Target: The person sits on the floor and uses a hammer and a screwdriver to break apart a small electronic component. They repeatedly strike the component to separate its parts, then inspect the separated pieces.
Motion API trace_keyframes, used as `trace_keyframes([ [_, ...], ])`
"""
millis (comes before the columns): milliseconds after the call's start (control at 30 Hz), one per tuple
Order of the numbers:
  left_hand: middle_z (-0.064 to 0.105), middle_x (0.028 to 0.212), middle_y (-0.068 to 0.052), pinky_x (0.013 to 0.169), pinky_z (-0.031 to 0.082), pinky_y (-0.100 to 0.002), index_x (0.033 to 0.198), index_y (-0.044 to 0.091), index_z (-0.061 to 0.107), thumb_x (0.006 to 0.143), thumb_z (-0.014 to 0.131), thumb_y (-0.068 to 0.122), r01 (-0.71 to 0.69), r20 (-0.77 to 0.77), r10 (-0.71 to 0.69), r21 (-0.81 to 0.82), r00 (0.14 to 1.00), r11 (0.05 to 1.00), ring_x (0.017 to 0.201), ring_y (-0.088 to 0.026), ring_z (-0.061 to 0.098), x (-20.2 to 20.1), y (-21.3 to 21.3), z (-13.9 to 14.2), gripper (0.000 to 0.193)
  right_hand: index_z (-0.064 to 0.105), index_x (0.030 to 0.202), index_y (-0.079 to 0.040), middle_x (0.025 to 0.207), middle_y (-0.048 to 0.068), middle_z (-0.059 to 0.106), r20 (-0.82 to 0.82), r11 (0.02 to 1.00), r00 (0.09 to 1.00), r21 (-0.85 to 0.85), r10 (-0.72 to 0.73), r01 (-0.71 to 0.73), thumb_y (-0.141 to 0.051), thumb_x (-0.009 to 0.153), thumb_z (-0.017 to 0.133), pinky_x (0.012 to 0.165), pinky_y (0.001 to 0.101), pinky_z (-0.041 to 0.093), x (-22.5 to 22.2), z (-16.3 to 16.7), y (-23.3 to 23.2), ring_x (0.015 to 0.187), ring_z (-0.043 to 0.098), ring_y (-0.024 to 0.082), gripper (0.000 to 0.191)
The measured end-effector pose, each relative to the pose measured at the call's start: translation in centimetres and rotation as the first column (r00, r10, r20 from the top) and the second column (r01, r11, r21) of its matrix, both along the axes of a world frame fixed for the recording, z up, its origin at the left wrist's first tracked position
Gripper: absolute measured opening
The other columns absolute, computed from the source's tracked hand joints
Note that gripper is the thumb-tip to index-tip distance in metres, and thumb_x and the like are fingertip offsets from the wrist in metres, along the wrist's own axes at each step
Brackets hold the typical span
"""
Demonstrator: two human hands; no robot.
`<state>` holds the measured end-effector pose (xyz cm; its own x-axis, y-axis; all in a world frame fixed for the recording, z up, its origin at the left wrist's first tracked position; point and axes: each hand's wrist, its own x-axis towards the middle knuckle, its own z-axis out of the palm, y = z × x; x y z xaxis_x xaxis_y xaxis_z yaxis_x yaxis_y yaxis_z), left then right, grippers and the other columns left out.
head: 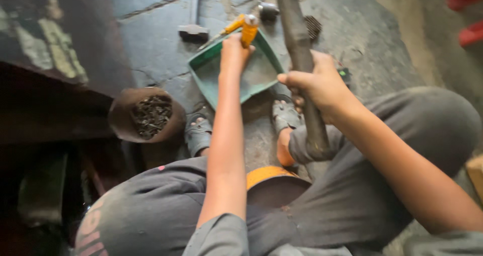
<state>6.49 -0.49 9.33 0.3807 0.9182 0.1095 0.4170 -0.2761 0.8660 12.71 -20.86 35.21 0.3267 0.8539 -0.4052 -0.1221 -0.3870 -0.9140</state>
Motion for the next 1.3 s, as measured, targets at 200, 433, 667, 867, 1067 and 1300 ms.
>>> trace_keyframes([
  [200,0.073,0.092,-0.024,0.08,0.056,-0.049,0.099,0.006,0.074,0.073,0.081,0.017,-0.019,0.008,0.019,-0.062,1.0,0.998,0.092,-0.043,0.069,-0.6,-1.1,2.3,0.029,0.051,0.092,-0.007,0.064,-0.001,0.052,-0.171,0.994,0.984,-0.1,-0.058,0.041,-0.006,0.085,0.073,0.036,0.0277,0.042,0.5,0.7,0.5,0.042,0.048,0.008,0.023],
  [433,0.072,0.088,-0.024,0.078,0.056,-0.05,0.093,0.006,0.075,0.075,0.078,0.018,-0.052,-0.038,0.049,-0.085,0.998,0.995,0.087,-0.044,0.068,-0.8,-2.0,4.5,0.022,0.053,0.091,-0.004,0.059,0.002,0.054,0.199,0.999,0.98,0.042,-0.006,-0.003,-0.008,0.084,0.079,0.036,0.0284,0.042,1.0,2.2,1.1,0.04,0.051,0.01,0.027],
  [667,0.071,0.085,-0.024,0.078,0.057,-0.049,0.088,0.003,0.073,0.076,0.076,0.016,-0.081,-0.046,0.076,-0.121,0.996,0.989,0.087,-0.044,0.069,-1.8,-1.2,5.0,0.019,0.061,0.1,-0.003,0.057,0.001,0.057,0.291,0.982,0.955,-0.19,0.053,0.003,-0.01,0.078,0.079,0.035,0.0286,0.043,0.9,-0.3,2.7,0.041,0.053,0.01,0.029],
  [867,0.071,0.085,-0.025,0.074,0.055,-0.051,0.09,0.004,0.074,0.072,0.079,0.017,-0.069,-0.014,0.069,-0.086,0.998,0.994,0.084,-0.046,0.068,-1.0,-1.4,4.8,0.023,0.058,0.094,0.0,0.058,0.002,0.056,0.248,0.978,0.968,-0.206,0.033,0.019,-0.01,0.081,0.081,0.037,0.029,0.043,1.4,-1.5,2.8,0.042,0.052,0.01,0.029],
  [1067,0.071,0.085,-0.023,0.077,0.056,-0.05,0.09,0.004,0.074,0.076,0.079,0.017,-0.069,-0.038,0.065,-0.101,0.997,0.993,0.085,-0.045,0.069,-0.8,-1.8,5.0,0.02,0.06,0.095,-0.007,0.058,0.0,0.056,0.192,0.982,0.981,-0.18,-0.02,0.056,-0.008,0.078,0.077,0.036,0.0274,0.041,1.4,-1.0,3.0,0.041,0.052,0.01,0.024],
  [1300,0.071,0.085,-0.024,0.075,0.055,-0.051,0.093,0.006,0.074,0.075,0.08,0.018,-0.066,-0.009,0.065,-0.074,0.998,0.995,0.085,-0.046,0.068,-1.2,-1.8,4.8,0.023,0.055,0.094,-0.004,0.067,0.001,0.061,0.452,0.976,0.891,0.21,-0.051,-0.051,-0.012,0.091,0.078,0.042,0.0261,0.046,2.6,1.9,2.2,0.05,0.058,0.008,0.025],
])
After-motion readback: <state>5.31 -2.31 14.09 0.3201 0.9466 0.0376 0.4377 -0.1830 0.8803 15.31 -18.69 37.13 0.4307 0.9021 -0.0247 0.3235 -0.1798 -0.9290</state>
